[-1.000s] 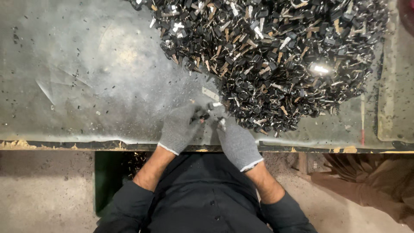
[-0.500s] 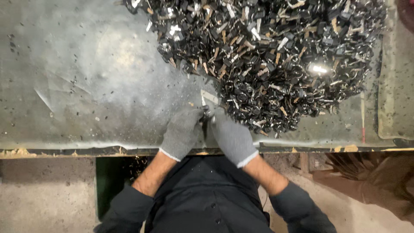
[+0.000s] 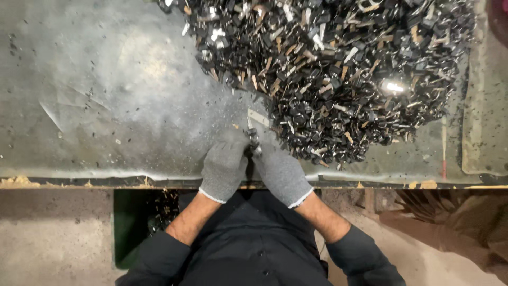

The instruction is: The person, wearing gloves, sits at a workbench and sorts small metal parts one at a time from a large pile on the table, examining each piece by hand and placing selected pieces into a green bin below the table edge. The person continues this pick-and-place cycle throughout the clip.

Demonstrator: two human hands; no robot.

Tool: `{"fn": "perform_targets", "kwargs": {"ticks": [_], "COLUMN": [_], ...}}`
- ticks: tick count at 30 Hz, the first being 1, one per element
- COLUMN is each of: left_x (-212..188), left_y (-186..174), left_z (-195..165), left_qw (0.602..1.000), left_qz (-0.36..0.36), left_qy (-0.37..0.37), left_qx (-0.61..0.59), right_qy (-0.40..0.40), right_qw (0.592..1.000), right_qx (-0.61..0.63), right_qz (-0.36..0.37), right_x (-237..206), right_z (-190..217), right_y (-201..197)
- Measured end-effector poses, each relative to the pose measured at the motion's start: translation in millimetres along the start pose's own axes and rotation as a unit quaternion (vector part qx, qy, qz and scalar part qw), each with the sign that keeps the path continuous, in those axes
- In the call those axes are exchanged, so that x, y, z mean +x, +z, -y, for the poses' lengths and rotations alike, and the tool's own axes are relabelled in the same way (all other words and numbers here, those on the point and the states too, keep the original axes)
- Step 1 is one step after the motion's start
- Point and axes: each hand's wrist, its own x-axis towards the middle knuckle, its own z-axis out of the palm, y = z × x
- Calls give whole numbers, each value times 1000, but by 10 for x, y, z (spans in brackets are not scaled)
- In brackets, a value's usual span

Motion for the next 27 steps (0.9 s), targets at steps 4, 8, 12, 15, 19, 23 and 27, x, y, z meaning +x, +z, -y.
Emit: {"fn": "perform_targets", "kwargs": {"ticks": [4, 8, 12, 15, 19, 23, 27], "left_x": [-28, 3, 37, 30, -17, -93, -106], "left_y": [26, 26, -6, -38, -25, 42, 97], "left_z": [14, 88, 87, 39, -13, -6, 81], "left_qw": [1000, 998, 996, 995, 998, 997, 998], "left_qz": [-16, 31, 72, 67, 37, 9, 37], "left_qy": [-10, -12, -10, -32, -51, -9, -39], "left_qx": [-12, -46, -54, -65, 1, 71, 21], "right_qy": [-81, -93, -51, -58, -43, -6, -3], "right_qw": [985, 974, 969, 998, 993, 999, 979], "right_qx": [-118, -176, -212, -2, 82, -43, -202], "right_qz": [-94, -110, -116, -7, -71, -11, 42], "right_x": [-66, -109, -81, 9, 2, -151, -220], "right_z": [-57, -15, 83, 32, -31, -30, 6], "right_y": [136, 182, 91, -58, -89, 8, 60]}}
